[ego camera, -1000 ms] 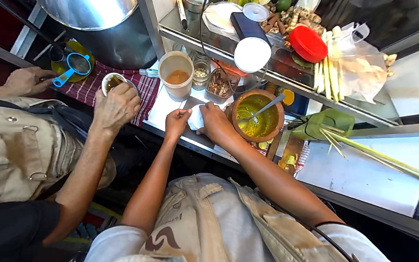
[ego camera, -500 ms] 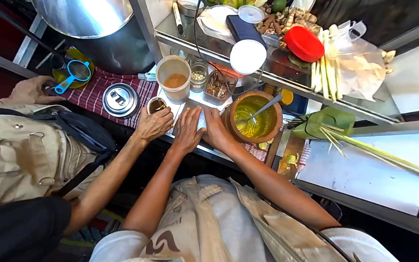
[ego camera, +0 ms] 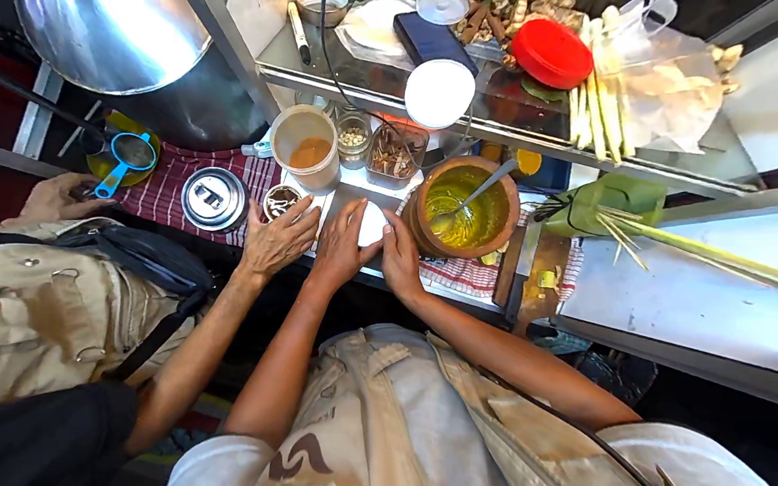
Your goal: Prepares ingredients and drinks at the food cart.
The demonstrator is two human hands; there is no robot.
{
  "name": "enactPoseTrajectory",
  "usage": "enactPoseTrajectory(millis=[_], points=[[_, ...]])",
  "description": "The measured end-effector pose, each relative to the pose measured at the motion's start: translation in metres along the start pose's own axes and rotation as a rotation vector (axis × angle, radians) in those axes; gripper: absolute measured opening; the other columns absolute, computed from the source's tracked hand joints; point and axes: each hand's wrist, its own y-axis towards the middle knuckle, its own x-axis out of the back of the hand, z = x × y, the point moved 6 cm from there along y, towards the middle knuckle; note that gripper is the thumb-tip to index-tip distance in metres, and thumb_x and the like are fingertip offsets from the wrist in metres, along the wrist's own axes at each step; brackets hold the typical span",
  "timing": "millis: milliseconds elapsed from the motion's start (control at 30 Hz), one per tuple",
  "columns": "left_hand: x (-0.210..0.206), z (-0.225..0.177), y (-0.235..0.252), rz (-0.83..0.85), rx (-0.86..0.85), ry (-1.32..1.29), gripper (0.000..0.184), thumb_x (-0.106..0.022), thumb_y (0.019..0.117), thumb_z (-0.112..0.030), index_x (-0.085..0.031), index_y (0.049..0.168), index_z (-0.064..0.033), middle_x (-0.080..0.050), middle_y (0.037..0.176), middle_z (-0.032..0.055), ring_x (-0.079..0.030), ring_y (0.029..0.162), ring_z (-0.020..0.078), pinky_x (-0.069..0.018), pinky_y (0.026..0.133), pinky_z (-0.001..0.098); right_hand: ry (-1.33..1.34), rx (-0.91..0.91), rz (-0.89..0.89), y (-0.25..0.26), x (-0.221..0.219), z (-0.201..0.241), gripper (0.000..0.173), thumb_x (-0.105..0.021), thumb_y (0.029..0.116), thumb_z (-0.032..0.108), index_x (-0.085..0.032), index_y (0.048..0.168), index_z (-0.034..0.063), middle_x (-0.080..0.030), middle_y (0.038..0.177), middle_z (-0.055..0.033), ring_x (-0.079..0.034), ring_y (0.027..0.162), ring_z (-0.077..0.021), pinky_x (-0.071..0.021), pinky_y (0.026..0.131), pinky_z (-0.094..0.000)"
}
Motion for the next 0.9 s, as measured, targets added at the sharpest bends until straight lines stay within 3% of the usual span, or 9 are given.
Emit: enactPoseTrajectory(millis=[167, 500, 600, 700, 900], points=[[-0.001, 0.004, 0.001, 0.038, 0.002, -0.050, 0.081, -0.068, 0.0953, -0.042, -0.032, 0.160, -0.0107, -0.037, 0.159, 0.0156, -0.046, 0.140, 0.0312, -0.0440, 0.111, 0.0539, 0.143, -0.120, -0.129, 0.001, -0.006, -0.007, 0.031, -0.048, 0.1101, 0.022, -0.058, 0.136, 0.0083, -0.065, 0.127, -0.0111, -0.066, 0.110, -0.0172, -0.0560, 0.094, -0.0398], [0.002, 0.002, 0.002, 0.059, 0.008, -0.089, 0.081, -0.072, 0.0917, -0.032, -0.033, 0.159, -0.0099, -0.037, 0.158, 0.0167, -0.051, 0.134, 0.0325, -0.0499, 0.104, 0.0547, 0.197, -0.269, -0.149, 0.008, -0.015, -0.011, 0.028, -0.043, 0.1103, 0.022, -0.057, 0.130, 0.0085, -0.065, 0.120, -0.0124, -0.066, 0.107, -0.0204, -0.0554, 0.090, -0.0440], [0.002, 0.004, 0.002, 0.055, 0.013, -0.097, 0.080, -0.072, 0.0919, -0.035, -0.034, 0.158, -0.0100, -0.038, 0.157, 0.0169, -0.050, 0.136, 0.0323, -0.0490, 0.106, 0.0534, 0.259, -0.280, -0.188, 0.013, -0.018, -0.013, 0.027, -0.046, 0.1090, 0.026, -0.060, 0.122, 0.0079, -0.066, 0.110, -0.0112, -0.065, 0.098, -0.0187, -0.0547, 0.083, -0.0417], [0.004, 0.005, 0.003, 0.065, 0.023, -0.096, 0.081, -0.074, 0.0886, -0.029, -0.035, 0.157, -0.0105, -0.038, 0.157, 0.0167, -0.051, 0.135, 0.0326, -0.0505, 0.103, 0.0538, 0.294, -0.311, -0.241, 0.025, -0.023, -0.012, 0.023, -0.054, 0.1067, 0.027, -0.058, 0.108, 0.0044, -0.062, 0.098, -0.0102, -0.063, 0.089, -0.0166, -0.0548, 0.081, -0.0361], [0.002, 0.004, 0.005, 0.079, 0.030, -0.077, 0.080, -0.073, 0.0879, -0.031, -0.037, 0.156, -0.0110, -0.039, 0.157, 0.0158, -0.053, 0.132, 0.0313, -0.0521, 0.101, 0.0527, 0.232, -0.370, -0.221, 0.036, -0.022, -0.014, 0.021, -0.055, 0.1049, 0.023, -0.056, 0.102, 0.0025, -0.060, 0.092, -0.0121, -0.062, 0.083, -0.0189, -0.0539, 0.077, -0.0381]])
